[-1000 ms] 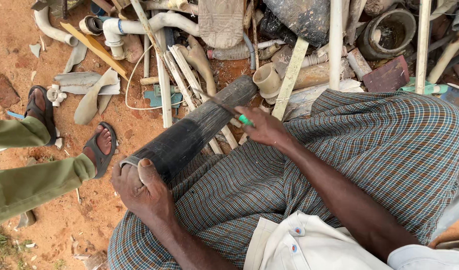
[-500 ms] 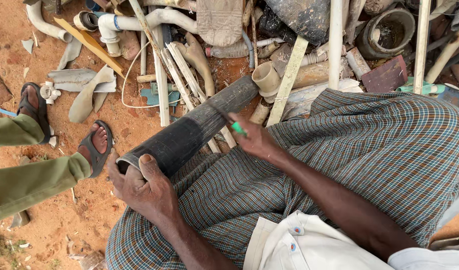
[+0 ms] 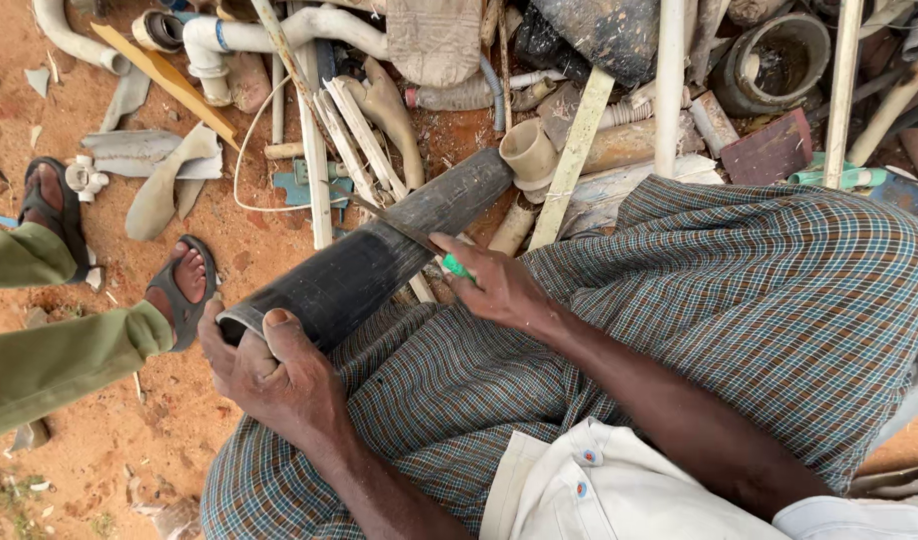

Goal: The person holds a black plastic pipe and uses a machete to repeatedly strike and cut through it. The person rotates the pipe and continues chopping until a section is severed.

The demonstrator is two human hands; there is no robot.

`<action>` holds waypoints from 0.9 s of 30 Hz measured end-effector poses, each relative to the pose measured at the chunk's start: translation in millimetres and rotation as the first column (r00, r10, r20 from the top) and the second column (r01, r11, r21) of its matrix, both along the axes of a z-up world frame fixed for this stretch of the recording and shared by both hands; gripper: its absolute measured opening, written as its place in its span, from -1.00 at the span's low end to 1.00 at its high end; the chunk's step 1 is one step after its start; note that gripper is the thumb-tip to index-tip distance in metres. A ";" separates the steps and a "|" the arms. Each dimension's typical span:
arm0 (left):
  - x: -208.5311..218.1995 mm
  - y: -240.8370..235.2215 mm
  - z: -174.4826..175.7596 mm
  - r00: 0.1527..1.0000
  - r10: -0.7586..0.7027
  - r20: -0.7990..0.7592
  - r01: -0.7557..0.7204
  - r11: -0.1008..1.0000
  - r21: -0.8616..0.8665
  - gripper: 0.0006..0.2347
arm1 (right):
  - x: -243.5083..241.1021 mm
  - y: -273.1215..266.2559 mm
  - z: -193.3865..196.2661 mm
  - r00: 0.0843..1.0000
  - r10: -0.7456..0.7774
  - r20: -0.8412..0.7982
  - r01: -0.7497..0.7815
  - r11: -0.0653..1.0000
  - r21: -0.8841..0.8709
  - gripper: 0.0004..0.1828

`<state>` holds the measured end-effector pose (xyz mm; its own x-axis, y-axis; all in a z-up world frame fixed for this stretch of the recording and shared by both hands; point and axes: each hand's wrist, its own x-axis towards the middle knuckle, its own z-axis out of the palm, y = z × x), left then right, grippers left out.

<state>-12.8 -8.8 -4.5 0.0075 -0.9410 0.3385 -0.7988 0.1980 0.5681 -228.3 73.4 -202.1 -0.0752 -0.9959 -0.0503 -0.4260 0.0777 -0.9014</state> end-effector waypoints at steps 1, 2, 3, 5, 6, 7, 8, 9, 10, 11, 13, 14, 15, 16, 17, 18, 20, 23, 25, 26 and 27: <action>2.4 4.8 0.7 0.999 -0.031 0.024 0.032 0.999 -0.034 -0.64 | 6.0 4.1 0.5 1.000 -0.009 -0.008 0.008 0.992 -0.126 -0.37; 1.3 2.1 1.4 1.000 0.006 0.030 -0.006 1.000 0.002 -0.66 | 5.3 0.0 0.7 0.999 -0.038 -0.020 0.031 0.965 -0.262 -0.38; -0.5 0.7 3.7 0.998 0.042 0.037 -0.043 0.998 0.037 -0.67 | 2.2 -4.0 1.9 0.998 -0.061 0.008 0.061 0.998 0.003 -0.36; -9.1 -5.1 6.3 1.000 0.027 0.012 -0.028 0.999 0.036 -0.69 | -29.7 -23.1 1.0 0.992 -0.114 0.045 0.076 0.862 0.501 -0.31; -8.6 -0.6 9.1 1.000 -0.003 0.001 0.003 1.000 0.012 -0.69 | -34.0 -23.3 1.7 0.988 -0.136 0.071 0.087 0.875 0.475 -0.30; -6.5 2.3 12.1 0.999 -0.034 -0.009 0.034 0.999 -0.011 -0.69 | -33.3 -22.8 1.9 0.983 -0.157 0.096 0.097 0.888 0.450 -0.29; -7.7 0.6 12.4 0.999 0.021 -0.025 -0.020 0.999 0.036 -0.69 | -35.7 -23.5 1.8 0.977 -0.181 0.111 0.119 0.900 0.419 -0.28; -8.5 -2.3 12.1 0.996 0.076 -0.039 -0.072 0.994 0.086 -0.69 | -36.8 -24.4 0.8 0.983 -0.145 0.109 0.092 0.917 0.389 -0.29; -9.5 -2.3 10.3 0.989 0.138 -0.051 -0.129 0.981 0.145 -0.68 | -27.3 -18.4 0.6 0.990 -0.101 0.103 0.057 0.929 0.365 -0.30; -11.0 -3.4 6.5 0.995 0.073 -0.066 -0.067 0.994 0.090 -0.70 | -15.7 -12.9 -0.7 0.994 -0.057 0.096 0.021 0.939 0.342 -0.31; -2.8 7.7 5.6 0.998 -0.037 -0.054 0.037 0.999 -0.002 -0.73 | 3.6 1.5 -4.9 0.996 -0.042 0.082 0.047 0.997 -0.061 -0.37; -1.8 6.4 6.0 1.000 -0.016 -0.009 0.016 1.000 0.006 -0.74 | 6.0 -0.1 -6.9 0.996 -0.051 0.075 0.070 0.958 -0.278 -0.40; -2.2 7.4 8.1 0.999 0.005 0.036 -0.005 1.000 0.013 -0.74 | 5.7 -1.4 -7.0 0.992 -0.084 0.095 0.085 0.996 -0.006 -0.36; -7.1 2.9 8.6 0.998 0.013 0.069 -0.013 1.000 0.008 -0.75 | -6.9 -10.1 -7.6 0.987 -0.125 0.098 0.096 0.962 0.255 -0.31; -11.7 -0.9 9.9 0.997 -0.012 0.082 0.014 1.000 -0.021 -0.74 | -22.5 -18.4 -7.3 0.982 -0.162 0.098 0.092 0.862 0.498 -0.27; -11.4 2.5 12.8 0.994 -0.024 0.104 0.028 0.999 -0.038 -0.73 | -31.5 -19.2 -6.0 0.979 -0.175 0.101 0.106 0.870 0.481 -0.28; -10.6 3.3 14.8 0.998 -0.018 0.067 0.020 0.999 -0.031 -0.70 | -40.0 -19.9 -2.1 0.975 -0.202 0.096 0.140 0.885 0.444 -0.29; -8.3 0.7 4.8 0.999 0.032 -0.025 -0.032 0.999 0.018 -0.68 | -28.9 -16.9 1.3 0.983 -0.111 0.143 0.045 0.914 0.403 -0.25; 2.9 10.2 -3.6 0.998 0.034 0.058 -0.035 0.999 0.028 -0.67 | -1.5 0.5 -1.0 0.989 -0.110 -0.103 0.083 0.968 -0.239 -0.36; 5.4 9.4 -5.9 0.999 0.035 0.038 -0.036 0.999 0.032 -0.69 | 1.4 -0.9 -2.8 0.964 -0.172 -0.202 0.032 0.831 -0.556 -0.41; 5.9 10.4 -6.3 0.999 0.036 0.017 -0.036 0.999 0.036 -0.71 | -1.0 -1.5 -3.3 0.984 -0.137 -0.114 0.113 0.975 -0.191 -0.37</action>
